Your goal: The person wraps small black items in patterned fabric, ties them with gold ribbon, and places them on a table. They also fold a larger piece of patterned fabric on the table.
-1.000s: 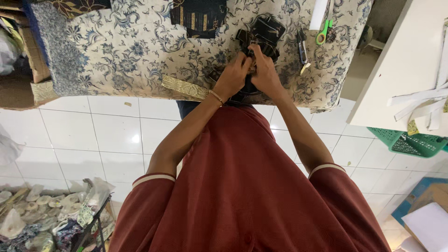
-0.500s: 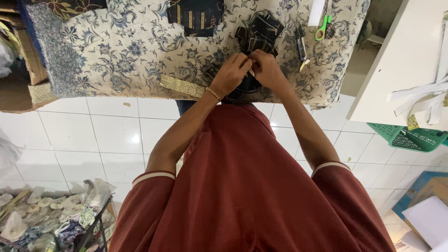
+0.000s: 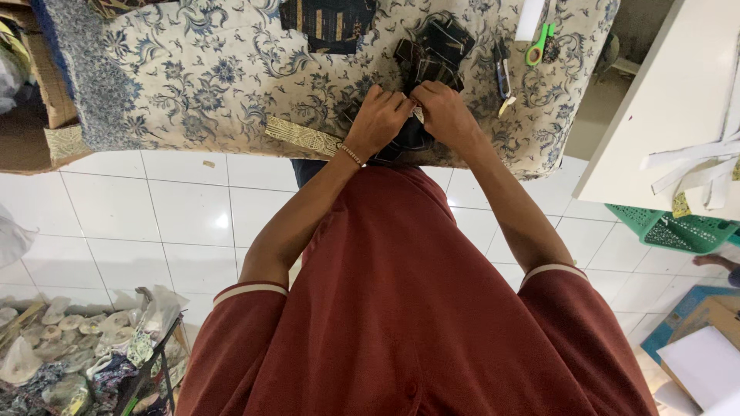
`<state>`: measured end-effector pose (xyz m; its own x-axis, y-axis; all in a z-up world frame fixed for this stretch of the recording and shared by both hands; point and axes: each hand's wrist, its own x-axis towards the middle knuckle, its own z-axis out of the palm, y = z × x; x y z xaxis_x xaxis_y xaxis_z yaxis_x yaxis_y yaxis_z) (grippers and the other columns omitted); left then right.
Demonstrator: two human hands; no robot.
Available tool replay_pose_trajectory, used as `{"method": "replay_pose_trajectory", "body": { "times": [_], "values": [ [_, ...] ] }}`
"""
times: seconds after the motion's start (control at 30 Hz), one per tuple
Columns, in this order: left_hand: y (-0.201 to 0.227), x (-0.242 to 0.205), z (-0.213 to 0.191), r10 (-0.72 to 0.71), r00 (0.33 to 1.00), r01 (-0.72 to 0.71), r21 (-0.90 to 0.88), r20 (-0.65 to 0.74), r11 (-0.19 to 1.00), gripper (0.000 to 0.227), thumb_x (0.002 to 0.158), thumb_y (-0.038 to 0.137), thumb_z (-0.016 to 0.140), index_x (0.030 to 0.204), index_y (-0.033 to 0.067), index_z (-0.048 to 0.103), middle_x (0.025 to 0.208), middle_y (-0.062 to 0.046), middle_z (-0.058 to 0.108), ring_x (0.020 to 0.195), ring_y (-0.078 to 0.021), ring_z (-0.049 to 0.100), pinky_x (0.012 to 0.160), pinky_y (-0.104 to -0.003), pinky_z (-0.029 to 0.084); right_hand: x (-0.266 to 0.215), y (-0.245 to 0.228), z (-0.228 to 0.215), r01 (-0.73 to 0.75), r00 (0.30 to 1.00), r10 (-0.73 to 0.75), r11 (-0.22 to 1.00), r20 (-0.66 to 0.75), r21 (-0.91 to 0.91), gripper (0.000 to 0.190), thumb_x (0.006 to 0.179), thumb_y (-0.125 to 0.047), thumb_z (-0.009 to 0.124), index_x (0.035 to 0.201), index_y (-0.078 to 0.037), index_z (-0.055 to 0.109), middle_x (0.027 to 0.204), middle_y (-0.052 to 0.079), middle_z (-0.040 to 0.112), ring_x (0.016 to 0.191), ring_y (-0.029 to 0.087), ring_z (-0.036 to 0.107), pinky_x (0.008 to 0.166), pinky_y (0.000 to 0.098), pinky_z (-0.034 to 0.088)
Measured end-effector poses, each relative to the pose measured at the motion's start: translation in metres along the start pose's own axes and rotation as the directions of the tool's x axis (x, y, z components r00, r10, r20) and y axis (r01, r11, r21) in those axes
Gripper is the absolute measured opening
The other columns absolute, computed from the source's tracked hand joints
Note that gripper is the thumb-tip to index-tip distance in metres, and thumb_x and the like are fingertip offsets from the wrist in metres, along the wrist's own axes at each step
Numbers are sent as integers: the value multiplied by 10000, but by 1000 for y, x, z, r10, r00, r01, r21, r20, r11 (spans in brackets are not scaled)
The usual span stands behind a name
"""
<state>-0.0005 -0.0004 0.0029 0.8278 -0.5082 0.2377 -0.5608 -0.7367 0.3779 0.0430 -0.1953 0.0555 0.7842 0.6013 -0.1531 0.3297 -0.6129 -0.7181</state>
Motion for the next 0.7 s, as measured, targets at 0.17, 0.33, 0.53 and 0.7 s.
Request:
{"method": "replay_pose_trajectory", "body": {
  "times": [0.17,0.33,0.53,0.7],
  "values": [
    [15,-16,1,-36,999,35,-20,-13,999,137,967,77,622,1055,54,725,924,-68,692,784,-184,622,875,-368,442,-1,24,11,217,971,-239,903,-12,-372,394,768,96,676,1154,20,659,1147,167,685,1050,278,669,1044,423,553],
    [32,-19,-4,-113,991,114,-7,72,993,84,1006,120,658,1015,49,702,909,-86,690,753,-211,611,845,-379,419,-9,29,15,48,999,-53,905,1,-422,392,820,16,701,1209,8,653,1158,162,676,1109,334,642,952,426,532],
    [32,-9,-16,-235,966,239,29,-107,970,261,920,262,694,1077,64,630,1051,-145,656,972,-300,587,885,-441,394,-38,78,8,-290,852,131,924,-507,-248,386,1051,43,594,1431,3,533,1317,239,606,1225,382,596,1086,503,495],
    [22,4,-9,-60,998,59,127,4,990,237,962,99,631,1199,119,634,1087,-60,668,1011,-227,596,998,-423,403,-43,154,16,-656,746,547,701,-379,-279,770,871,90,601,1585,42,317,1455,382,406,1294,521,476,1109,576,388]
  ]
}}
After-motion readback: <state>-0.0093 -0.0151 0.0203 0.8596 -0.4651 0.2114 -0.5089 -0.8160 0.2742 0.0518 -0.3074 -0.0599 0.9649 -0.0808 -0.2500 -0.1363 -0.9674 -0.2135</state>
